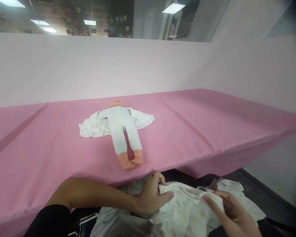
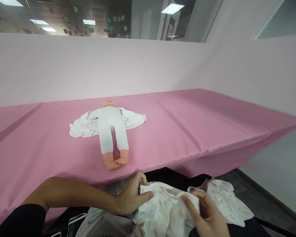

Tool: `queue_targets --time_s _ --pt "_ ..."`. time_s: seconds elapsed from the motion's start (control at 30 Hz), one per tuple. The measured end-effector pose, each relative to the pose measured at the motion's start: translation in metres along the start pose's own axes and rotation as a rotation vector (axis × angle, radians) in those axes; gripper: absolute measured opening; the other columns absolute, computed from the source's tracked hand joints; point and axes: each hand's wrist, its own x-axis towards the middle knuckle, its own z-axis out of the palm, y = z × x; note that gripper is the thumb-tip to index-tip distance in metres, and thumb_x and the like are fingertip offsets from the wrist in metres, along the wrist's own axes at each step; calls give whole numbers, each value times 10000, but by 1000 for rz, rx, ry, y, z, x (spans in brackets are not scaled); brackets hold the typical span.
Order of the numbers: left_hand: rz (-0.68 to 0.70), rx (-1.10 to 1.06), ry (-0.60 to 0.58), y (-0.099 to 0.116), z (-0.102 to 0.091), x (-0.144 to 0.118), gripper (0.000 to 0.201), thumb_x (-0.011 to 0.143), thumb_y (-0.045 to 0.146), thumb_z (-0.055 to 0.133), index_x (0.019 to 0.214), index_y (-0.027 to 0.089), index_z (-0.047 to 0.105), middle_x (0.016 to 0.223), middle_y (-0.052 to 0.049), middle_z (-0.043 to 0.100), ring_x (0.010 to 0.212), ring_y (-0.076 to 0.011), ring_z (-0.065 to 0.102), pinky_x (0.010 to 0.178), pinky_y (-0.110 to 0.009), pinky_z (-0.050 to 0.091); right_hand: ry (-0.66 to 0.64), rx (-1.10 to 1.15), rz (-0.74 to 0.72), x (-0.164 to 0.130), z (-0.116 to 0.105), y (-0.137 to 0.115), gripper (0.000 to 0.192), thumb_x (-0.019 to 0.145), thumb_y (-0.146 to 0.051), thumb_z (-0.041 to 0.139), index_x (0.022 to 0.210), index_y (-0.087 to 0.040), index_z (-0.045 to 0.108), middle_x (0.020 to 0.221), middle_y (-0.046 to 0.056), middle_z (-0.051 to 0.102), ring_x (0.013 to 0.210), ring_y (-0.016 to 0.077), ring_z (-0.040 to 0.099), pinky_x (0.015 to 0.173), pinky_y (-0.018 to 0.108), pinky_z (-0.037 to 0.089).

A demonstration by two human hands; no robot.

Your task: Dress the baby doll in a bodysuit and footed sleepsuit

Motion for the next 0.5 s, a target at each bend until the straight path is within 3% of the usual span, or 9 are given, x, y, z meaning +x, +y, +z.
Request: queue_targets --time_s 0.07,0.23,0.33,0.5 --pt "15 -79 -27 -3 2 1 279 725 183 614 846 199 363 741 61 359 632 -76 320 594 -212 290 -63 1 -29 -6 22 -10 241 758 -462 632 834 -236 598 735 35 664 654 214 660 529 266 555" --pt "167 -289 -72 -11 2 0 178 845 293 524 888 182 392 769 35 415 674 -84 378 628 -218 330 -313 -44 -304 -24 56 -23 300 840 -337 565 1124 -240 551 1017 54 638 913 212 649 762 293 565" --pt "260 -321 -109 -11 0 -3 196 887 356 476 936 177 412 796 10 468 712 -98 445 680 -240 382 -247 -94 -384 -24 58 -20 330 844 -306 566 1166 -245 529 1046 59 608 946 214 637 800 318 558" --pt "421 -192 -230 -6 0 -6 188 886 293 466 1010 158 423 888 -80 617 843 -163 596 776 -311 465 -179 -95 -323 -12 41 -12 269 861 -321 531 1114 -229 543 997 60 640 892 203 664 722 282 578"
